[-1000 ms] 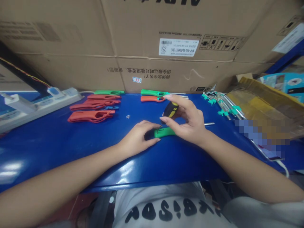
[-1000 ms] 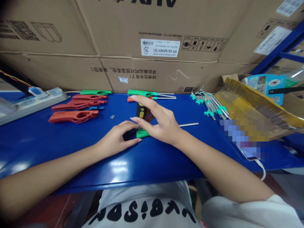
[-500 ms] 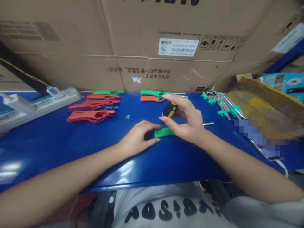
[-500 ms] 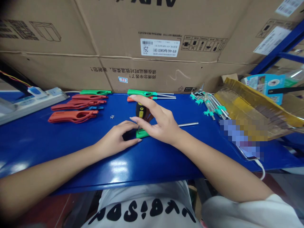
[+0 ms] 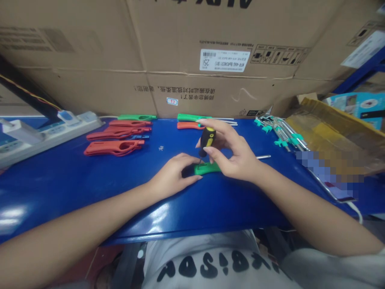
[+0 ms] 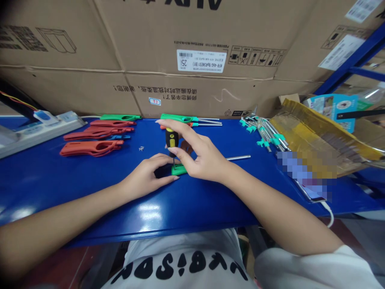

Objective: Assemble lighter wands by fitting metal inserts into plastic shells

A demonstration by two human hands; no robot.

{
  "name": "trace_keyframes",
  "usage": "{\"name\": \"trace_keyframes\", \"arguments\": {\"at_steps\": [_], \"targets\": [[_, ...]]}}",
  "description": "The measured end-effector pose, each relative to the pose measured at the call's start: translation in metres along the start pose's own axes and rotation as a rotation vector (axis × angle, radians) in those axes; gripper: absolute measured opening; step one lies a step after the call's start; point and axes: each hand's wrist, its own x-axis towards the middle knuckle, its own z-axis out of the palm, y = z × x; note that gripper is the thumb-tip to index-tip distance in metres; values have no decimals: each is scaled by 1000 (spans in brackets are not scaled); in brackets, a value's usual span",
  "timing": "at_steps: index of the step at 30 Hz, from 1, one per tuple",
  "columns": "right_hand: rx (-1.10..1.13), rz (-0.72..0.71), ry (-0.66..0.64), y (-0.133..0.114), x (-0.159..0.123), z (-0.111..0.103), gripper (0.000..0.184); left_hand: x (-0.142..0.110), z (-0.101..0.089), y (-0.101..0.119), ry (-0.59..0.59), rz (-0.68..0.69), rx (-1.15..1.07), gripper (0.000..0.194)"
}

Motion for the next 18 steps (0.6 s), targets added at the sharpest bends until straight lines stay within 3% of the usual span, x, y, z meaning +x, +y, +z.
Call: {"name": "trace_keyframes", "arguments": {"at_steps": [5, 12, 16, 18], "targets": [[-285, -89, 171, 5, -4, 1, 48, -1, 1, -1, -2, 29, -6, 36], [67, 87, 12, -4, 6, -7, 41, 0, -1, 2, -68, 62, -39, 33], [-279, -138, 175, 0, 5, -13, 34, -1, -1, 3, -81, 104, -34, 35], [-333, -181, 162, -1, 4, -14, 33, -1, -1, 3, -88, 104, -29, 35]]}}
